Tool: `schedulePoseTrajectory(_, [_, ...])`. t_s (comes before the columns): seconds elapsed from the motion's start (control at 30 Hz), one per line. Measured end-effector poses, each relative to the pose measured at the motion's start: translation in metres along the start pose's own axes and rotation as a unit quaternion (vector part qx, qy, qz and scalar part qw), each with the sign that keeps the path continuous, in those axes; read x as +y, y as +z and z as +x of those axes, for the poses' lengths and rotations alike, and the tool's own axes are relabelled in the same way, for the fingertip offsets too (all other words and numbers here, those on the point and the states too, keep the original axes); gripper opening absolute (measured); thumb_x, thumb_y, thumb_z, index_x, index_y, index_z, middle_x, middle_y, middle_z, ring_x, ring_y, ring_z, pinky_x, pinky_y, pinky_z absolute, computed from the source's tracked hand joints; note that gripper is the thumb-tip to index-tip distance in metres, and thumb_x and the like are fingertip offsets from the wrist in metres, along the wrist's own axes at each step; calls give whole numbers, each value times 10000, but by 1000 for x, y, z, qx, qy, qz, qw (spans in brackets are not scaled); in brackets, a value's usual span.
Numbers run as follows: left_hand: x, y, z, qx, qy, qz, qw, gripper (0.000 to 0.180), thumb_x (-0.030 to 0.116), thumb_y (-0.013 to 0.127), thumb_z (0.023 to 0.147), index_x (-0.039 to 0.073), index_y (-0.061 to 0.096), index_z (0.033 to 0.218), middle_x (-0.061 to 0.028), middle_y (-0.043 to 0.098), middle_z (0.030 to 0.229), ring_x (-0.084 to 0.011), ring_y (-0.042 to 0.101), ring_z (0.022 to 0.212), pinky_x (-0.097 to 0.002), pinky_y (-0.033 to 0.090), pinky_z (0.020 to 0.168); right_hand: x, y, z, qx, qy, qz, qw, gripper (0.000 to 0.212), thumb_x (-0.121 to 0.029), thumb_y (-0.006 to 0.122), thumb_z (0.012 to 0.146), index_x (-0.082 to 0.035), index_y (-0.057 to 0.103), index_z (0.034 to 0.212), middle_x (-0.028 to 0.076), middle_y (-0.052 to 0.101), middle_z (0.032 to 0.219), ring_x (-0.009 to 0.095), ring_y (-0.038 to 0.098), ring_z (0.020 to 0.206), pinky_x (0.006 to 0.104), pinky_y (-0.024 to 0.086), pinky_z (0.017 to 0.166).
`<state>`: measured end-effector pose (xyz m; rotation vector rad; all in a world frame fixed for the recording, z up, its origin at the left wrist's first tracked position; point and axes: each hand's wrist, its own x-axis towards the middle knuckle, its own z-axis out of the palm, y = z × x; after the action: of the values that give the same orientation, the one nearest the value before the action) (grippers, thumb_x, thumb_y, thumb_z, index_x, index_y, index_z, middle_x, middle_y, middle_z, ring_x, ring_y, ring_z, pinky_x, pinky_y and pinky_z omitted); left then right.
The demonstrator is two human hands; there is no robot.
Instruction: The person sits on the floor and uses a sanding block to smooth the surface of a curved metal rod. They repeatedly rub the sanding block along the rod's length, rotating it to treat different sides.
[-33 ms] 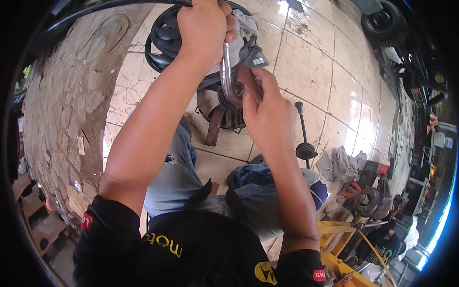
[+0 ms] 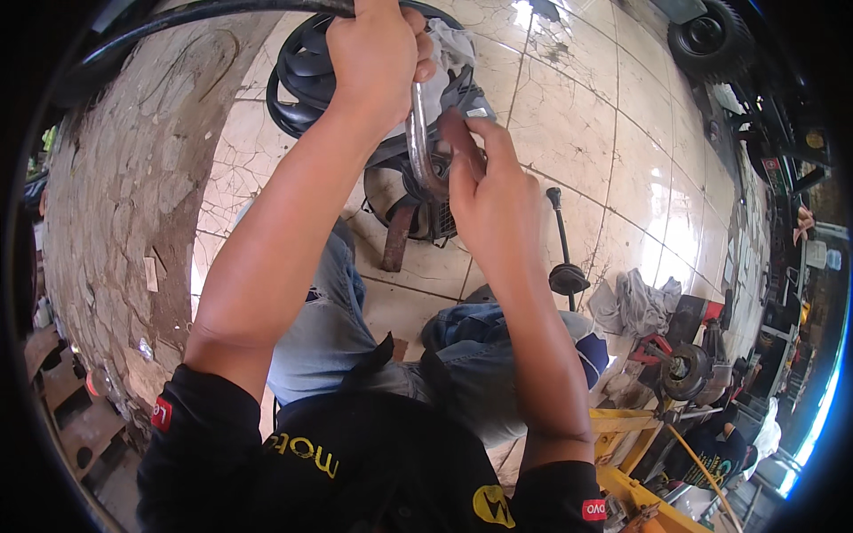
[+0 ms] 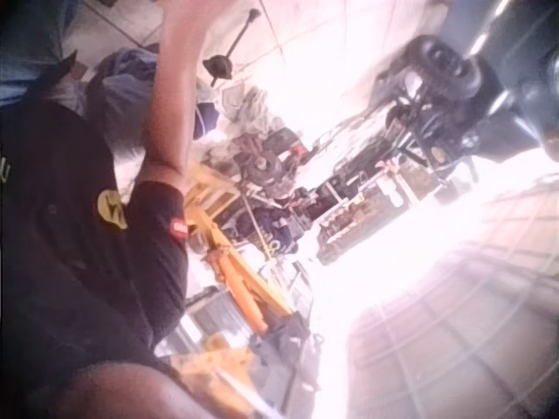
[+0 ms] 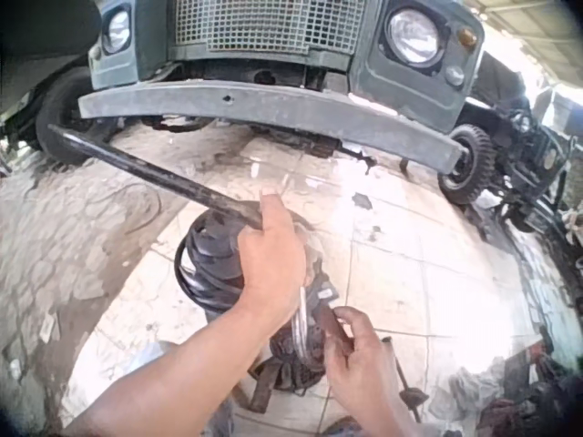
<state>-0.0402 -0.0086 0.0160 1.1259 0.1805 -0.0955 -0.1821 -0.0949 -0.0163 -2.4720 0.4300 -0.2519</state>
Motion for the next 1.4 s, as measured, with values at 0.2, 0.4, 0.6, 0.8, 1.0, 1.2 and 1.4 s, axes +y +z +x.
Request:
schedulePoseTrajectory(0.2, [4,0,0,10,4,27,1000,653,485,385,1022,53,466,539,-43,465,491,-172,472,404,-355,375,394,3,-10,-18,-14,12,105,994,281,-175,553,962,-49,570,1213,121,668,795,181,592,651,304,468,598])
schedulePoseTrajectory(0.4, [3,1,2,-16,-20,-2,1000,636,503,378,1022,88,456,546,-34,455,479,-162,447,380,-341,354,369,3,-5,11,10,27,27,999,312,-161,579,929,-98,559,1233,218,688,795,412,672,707,439,531,661])
schedulePoseTrajectory(0.6, [0,0,6,-3,-31,-36,999,613,508,370,1019,112,426,555,-23,433,472,-160,420,365,-327,329,355,6,1,-3,27,-17,67,997,320,-227,551,981,0,580,1204,91,702,825,91,568,628,249,455,578])
schedulePoseTrajectory(0.8, [8,-9,16,5,-37,-63,997,567,530,361,1008,169,363,571,15,361,473,-143,357,360,-317,283,353,-3,-23,-1,24,73,212,974,324,-235,571,985,-6,584,1213,23,592,685,54,478,496,229,356,424])
schedulePoseTrajectory(1.0, [6,-11,12,1,-44,-106,993,496,499,375,1002,187,329,619,36,319,511,-119,305,376,-314,266,352,4,-1,6,7,53,191,980,290,-202,570,962,-10,593,1178,78,660,745,80,579,616,269,444,562])
schedulePoseTrajectory(1.2, [9,-12,9,16,-30,-98,995,498,499,385,1003,175,365,626,26,348,511,-126,327,369,-304,275,344,-12,-29,-8,-43,119,220,967,314,-203,571,957,-14,571,1207,168,685,794,238,664,693,324,495,645])
schedulePoseTrajectory(1.4, [1,-16,12,-7,-52,-91,995,530,522,382,998,163,366,609,10,360,504,-140,358,366,-304,287,337,4,-6,5,-11,60,140,988,332,-211,582,950,-22,571,1222,176,697,874,243,694,736,341,510,651])
